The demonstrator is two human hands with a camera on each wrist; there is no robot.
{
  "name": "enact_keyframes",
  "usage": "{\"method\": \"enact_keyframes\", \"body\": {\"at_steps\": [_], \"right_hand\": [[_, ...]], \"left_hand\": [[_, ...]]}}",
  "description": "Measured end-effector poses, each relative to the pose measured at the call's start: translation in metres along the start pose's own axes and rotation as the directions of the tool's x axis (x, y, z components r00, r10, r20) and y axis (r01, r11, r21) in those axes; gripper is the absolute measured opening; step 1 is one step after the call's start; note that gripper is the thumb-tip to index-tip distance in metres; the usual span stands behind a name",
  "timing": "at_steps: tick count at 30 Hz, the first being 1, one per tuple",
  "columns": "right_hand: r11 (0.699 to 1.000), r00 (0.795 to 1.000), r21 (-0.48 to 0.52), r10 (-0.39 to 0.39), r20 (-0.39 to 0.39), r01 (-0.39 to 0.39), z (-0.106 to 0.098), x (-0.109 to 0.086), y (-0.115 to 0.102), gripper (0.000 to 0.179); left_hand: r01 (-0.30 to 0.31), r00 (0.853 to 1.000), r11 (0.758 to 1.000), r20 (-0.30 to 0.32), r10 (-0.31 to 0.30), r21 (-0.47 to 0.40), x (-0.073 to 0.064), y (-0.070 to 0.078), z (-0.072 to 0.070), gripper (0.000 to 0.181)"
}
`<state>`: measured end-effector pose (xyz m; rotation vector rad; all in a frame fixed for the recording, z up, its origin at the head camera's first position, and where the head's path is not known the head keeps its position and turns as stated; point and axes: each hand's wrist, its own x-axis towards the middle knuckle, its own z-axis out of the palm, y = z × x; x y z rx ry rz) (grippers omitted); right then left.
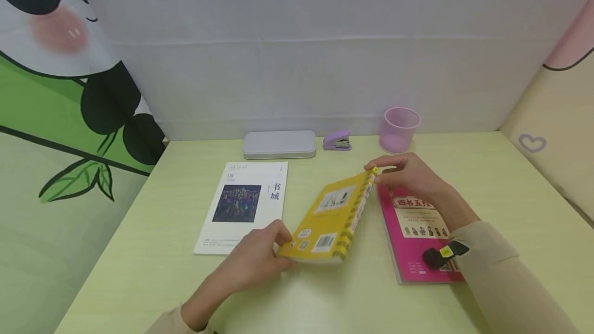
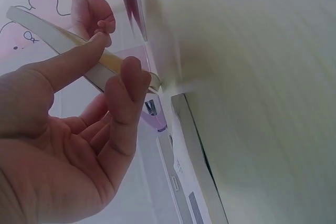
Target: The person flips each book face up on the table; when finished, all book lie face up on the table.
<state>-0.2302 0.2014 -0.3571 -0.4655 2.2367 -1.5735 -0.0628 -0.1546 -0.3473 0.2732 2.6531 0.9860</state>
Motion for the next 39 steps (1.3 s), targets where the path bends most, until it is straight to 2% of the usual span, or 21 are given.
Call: {"method": "enact_keyframes", "body": {"at_steps": [4, 11, 19, 23, 29, 39], "right_hand": [[1.0, 1.0, 0.0, -0.007, 0.0, 0.007, -0.001, -0.001, -0.003, 0.04], [0.999, 0.999, 0.022, -0.035, -0.04, 0.036, -0.002, 0.0, -0.007, 0.032], [0.995, 0.995, 0.074, -0.059, -0.084, 0.065, -0.002, 0.0, -0.012, 0.023], [0.993, 0.994, 0.102, -0.052, -0.092, 0.061, -0.002, -0.001, -0.014, 0.024], [0.996, 0.995, 0.074, -0.04, -0.087, 0.047, -0.004, 0.0, -0.015, 0.026], [0.999, 0.996, 0.019, -0.032, -0.089, 0.034, -0.003, 0.0, -0.014, 0.033]], "left_hand": [[-0.002, 1.0, 0.999, -0.016, 0.002, -0.051, -0.001, -0.002, -0.004, 0.032], [-0.046, 0.996, 0.984, -0.079, 0.033, -0.169, -0.001, -0.004, -0.011, 0.02], [-0.039, 0.995, 0.959, -0.098, 0.012, -0.279, -0.001, -0.004, -0.018, 0.015], [-0.034, 0.995, 0.956, -0.099, 0.005, -0.291, -0.001, -0.004, -0.021, 0.014], [-0.01, 0.994, 0.965, -0.111, -0.019, -0.262, 0.0, -0.004, -0.025, 0.011], [-0.019, 0.983, 0.965, -0.182, -0.03, -0.261, 0.001, -0.01, -0.028, 0.016]]}}
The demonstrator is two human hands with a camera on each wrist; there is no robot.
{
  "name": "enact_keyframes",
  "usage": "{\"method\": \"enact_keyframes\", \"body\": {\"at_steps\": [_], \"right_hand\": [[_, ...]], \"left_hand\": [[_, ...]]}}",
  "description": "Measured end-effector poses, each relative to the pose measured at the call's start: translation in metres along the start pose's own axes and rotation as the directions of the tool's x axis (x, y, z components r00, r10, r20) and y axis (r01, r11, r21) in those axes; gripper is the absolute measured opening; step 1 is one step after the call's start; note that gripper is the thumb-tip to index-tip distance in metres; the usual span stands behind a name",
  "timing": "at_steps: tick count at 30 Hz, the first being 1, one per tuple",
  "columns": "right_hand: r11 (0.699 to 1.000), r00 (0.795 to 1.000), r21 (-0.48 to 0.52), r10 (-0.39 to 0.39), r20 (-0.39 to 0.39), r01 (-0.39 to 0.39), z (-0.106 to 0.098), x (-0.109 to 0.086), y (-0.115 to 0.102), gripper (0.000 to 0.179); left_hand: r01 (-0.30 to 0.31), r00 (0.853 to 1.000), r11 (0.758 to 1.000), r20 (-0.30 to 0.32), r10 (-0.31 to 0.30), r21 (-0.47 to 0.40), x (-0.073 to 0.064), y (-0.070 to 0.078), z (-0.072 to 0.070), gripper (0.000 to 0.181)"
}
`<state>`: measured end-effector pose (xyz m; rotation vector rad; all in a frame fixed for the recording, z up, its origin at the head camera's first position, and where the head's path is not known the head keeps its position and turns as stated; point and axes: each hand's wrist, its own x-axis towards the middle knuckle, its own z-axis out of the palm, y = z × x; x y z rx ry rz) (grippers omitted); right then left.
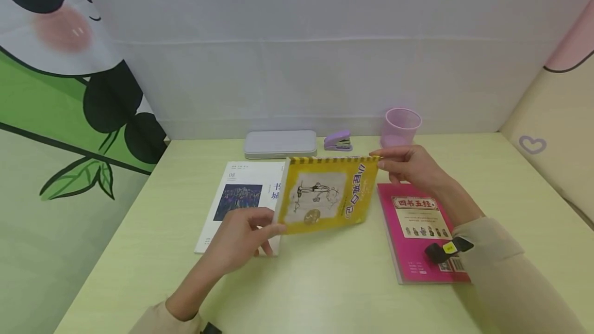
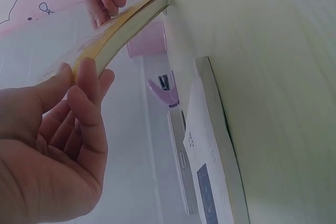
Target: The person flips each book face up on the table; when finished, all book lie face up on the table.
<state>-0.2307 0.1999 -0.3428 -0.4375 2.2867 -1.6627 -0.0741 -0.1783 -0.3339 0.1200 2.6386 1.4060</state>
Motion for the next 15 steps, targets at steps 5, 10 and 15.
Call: {"method": "enact_keyframes", "body": {"at_steps": [5, 10, 15], "right_hand": [[1.0, 1.0, -0.008, 0.007, -0.013, -0.007, 0.003, 0.001, -0.001, 0.039], [1.0, 1.0, -0.009, 0.015, -0.024, -0.015, 0.006, 0.003, 0.002, 0.044], [0.999, 0.999, 0.036, 0.028, -0.04, -0.026, 0.011, 0.005, 0.007, 0.031]], "left_hand": [[0.04, 0.999, 0.997, -0.03, -0.042, -0.059, 0.001, 0.001, -0.001, 0.047], [0.028, 0.999, 0.995, -0.029, -0.031, -0.097, 0.002, 0.0, -0.002, 0.09], [0.024, 0.999, 0.993, -0.021, -0.026, -0.116, 0.002, -0.002, -0.002, 0.094]]}}
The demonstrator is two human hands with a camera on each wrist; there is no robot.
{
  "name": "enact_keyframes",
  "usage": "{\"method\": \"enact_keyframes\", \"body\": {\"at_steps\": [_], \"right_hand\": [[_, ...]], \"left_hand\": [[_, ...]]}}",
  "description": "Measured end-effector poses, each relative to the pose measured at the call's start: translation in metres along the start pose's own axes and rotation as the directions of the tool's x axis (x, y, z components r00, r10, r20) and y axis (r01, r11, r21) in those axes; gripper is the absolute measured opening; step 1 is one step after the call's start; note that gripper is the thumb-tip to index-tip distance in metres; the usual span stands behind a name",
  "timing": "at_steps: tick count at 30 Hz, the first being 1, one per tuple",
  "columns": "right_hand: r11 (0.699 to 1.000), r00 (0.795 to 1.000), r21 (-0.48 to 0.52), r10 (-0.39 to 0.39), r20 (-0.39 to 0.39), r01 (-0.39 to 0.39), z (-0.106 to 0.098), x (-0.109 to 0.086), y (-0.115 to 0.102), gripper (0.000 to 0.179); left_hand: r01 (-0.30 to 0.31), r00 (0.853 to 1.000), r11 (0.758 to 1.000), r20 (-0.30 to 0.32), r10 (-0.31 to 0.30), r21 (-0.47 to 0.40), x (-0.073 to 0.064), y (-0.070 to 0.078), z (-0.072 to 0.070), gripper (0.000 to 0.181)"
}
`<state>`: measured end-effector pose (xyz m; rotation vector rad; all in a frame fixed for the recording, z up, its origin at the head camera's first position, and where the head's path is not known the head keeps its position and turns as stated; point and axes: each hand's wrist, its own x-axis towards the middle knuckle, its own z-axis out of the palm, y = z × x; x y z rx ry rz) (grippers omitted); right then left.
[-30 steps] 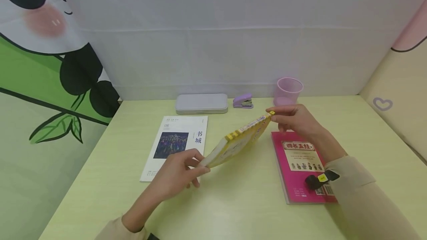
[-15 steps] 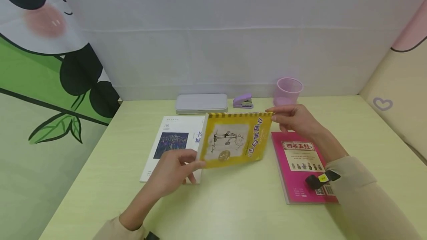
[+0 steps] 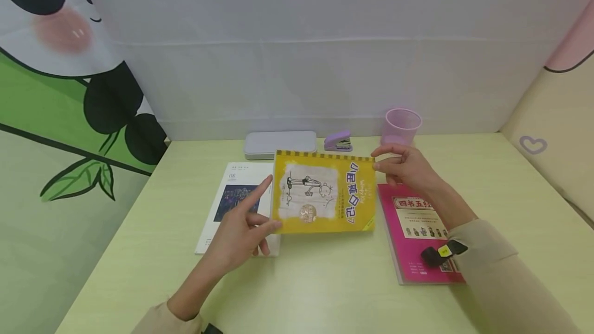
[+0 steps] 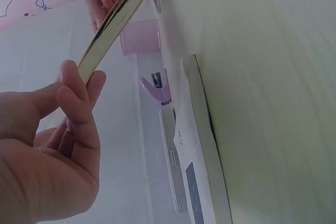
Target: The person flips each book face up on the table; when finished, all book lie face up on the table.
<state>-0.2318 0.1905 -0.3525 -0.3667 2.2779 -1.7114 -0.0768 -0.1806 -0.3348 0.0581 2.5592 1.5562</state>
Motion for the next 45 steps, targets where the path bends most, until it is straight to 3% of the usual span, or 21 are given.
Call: {"method": "enact_keyframes", "body": {"at_steps": [4, 13, 22, 34, 40, 45], "right_hand": [[1.0, 1.0, 0.019, 0.017, -0.02, -0.016, 0.005, 0.001, 0.005, 0.025], [0.996, 0.991, -0.017, 0.091, -0.099, -0.093, 0.019, 0.005, 0.008, 0.043], [0.984, 0.985, 0.047, 0.174, -0.01, -0.173, 0.023, 0.005, 0.018, 0.057], [0.98, 0.982, 0.068, 0.189, 0.004, -0.189, 0.028, 0.008, 0.025, 0.058], [0.977, 0.98, 0.077, 0.198, 0.012, -0.199, 0.032, 0.011, 0.026, 0.056], [0.978, 0.978, 0.039, 0.206, 0.023, -0.207, 0.034, 0.013, 0.029, 0.053]], "left_hand": [[0.016, 1.0, 1.0, 0.001, -0.016, -0.009, 0.001, -0.003, 0.0, 0.095], [0.072, 0.997, 0.996, 0.022, -0.071, -0.044, 0.009, -0.012, -0.001, 0.092], [0.103, 0.995, 0.992, 0.018, -0.102, -0.07, 0.012, -0.021, -0.003, 0.09], [0.128, 0.991, 0.986, 0.058, -0.122, -0.111, 0.014, -0.027, -0.003, 0.089], [0.136, 0.983, 0.983, 0.144, -0.117, -0.124, 0.016, -0.036, -0.011, 0.09], [0.143, 0.953, 0.976, 0.288, -0.092, -0.162, 0.019, -0.045, -0.023, 0.096]]}}
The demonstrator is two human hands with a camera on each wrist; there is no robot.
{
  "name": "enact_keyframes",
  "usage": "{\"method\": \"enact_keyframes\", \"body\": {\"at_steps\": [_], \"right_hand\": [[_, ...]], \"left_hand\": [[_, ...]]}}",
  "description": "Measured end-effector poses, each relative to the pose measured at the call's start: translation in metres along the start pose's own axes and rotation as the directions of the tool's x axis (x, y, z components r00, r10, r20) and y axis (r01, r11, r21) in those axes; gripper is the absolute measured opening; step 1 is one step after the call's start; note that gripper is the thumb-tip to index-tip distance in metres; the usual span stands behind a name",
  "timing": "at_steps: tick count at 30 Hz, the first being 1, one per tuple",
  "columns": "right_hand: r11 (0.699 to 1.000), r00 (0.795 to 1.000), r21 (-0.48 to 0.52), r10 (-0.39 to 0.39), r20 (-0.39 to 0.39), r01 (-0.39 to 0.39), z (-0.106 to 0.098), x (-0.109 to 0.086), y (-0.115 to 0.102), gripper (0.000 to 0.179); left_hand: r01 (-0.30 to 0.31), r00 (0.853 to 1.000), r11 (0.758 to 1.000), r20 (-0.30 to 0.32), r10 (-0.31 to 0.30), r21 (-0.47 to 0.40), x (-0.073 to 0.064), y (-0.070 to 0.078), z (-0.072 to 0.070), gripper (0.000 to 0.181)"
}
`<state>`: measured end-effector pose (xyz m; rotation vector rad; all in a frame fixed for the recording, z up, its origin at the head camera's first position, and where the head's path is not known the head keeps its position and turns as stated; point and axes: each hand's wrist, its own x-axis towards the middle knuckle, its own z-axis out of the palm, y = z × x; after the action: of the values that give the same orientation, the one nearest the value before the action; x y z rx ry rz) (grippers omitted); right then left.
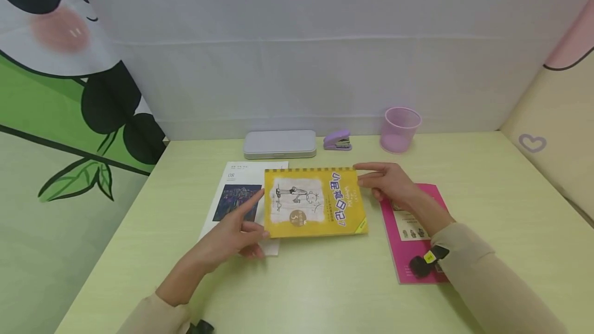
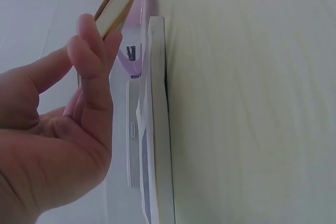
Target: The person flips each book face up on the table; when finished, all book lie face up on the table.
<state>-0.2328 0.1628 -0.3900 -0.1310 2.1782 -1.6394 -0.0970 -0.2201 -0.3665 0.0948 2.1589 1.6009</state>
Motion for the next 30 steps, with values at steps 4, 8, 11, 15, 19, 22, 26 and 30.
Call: {"method": "enact_keyframes", "body": {"at_steps": [4, 8, 11, 15, 19, 22, 26, 30], "right_hand": [[0.998, 1.0, -0.058, 0.014, 0.012, -0.014, 0.002, 0.001, 0.0, 0.052], [0.995, 1.0, -0.094, 0.024, 0.012, -0.023, 0.004, 0.002, 0.0, 0.051], [0.995, 1.0, -0.094, 0.024, 0.019, -0.022, 0.005, 0.002, 0.001, 0.051], [0.995, 0.999, -0.096, 0.028, 0.022, -0.025, 0.005, 0.004, 0.003, 0.052], [0.994, 0.999, -0.104, 0.034, 0.019, -0.032, 0.005, 0.005, 0.003, 0.053], [0.993, 0.999, -0.112, 0.038, 0.02, -0.035, 0.005, 0.005, 0.003, 0.053], [0.99, 0.999, -0.131, 0.046, 0.019, -0.043, 0.006, 0.005, 0.001, 0.053], [0.988, 0.998, -0.143, 0.058, 0.016, -0.055, 0.008, 0.004, -0.002, 0.054]], "left_hand": [[0.01, 0.998, 0.999, 0.068, -0.007, -0.04, -0.001, -0.004, -0.006, 0.1], [0.022, 0.998, 0.999, 0.068, -0.02, -0.027, 0.0, -0.007, -0.008, 0.101], [0.029, 0.998, 1.0, 0.061, -0.028, -0.008, 0.001, -0.009, -0.008, 0.1], [0.035, 0.998, 0.999, 0.053, -0.035, 0.009, 0.003, -0.01, -0.008, 0.1], [0.037, 0.998, 0.999, 0.043, -0.038, 0.023, 0.004, -0.011, -0.007, 0.101], [0.038, 0.998, 0.999, 0.04, -0.039, 0.032, 0.005, -0.011, -0.006, 0.102], [0.046, 0.998, 0.998, 0.041, -0.048, 0.038, 0.005, -0.011, -0.005, 0.102], [0.054, 0.997, 0.997, 0.048, -0.056, 0.047, 0.004, -0.011, -0.005, 0.102]]}}
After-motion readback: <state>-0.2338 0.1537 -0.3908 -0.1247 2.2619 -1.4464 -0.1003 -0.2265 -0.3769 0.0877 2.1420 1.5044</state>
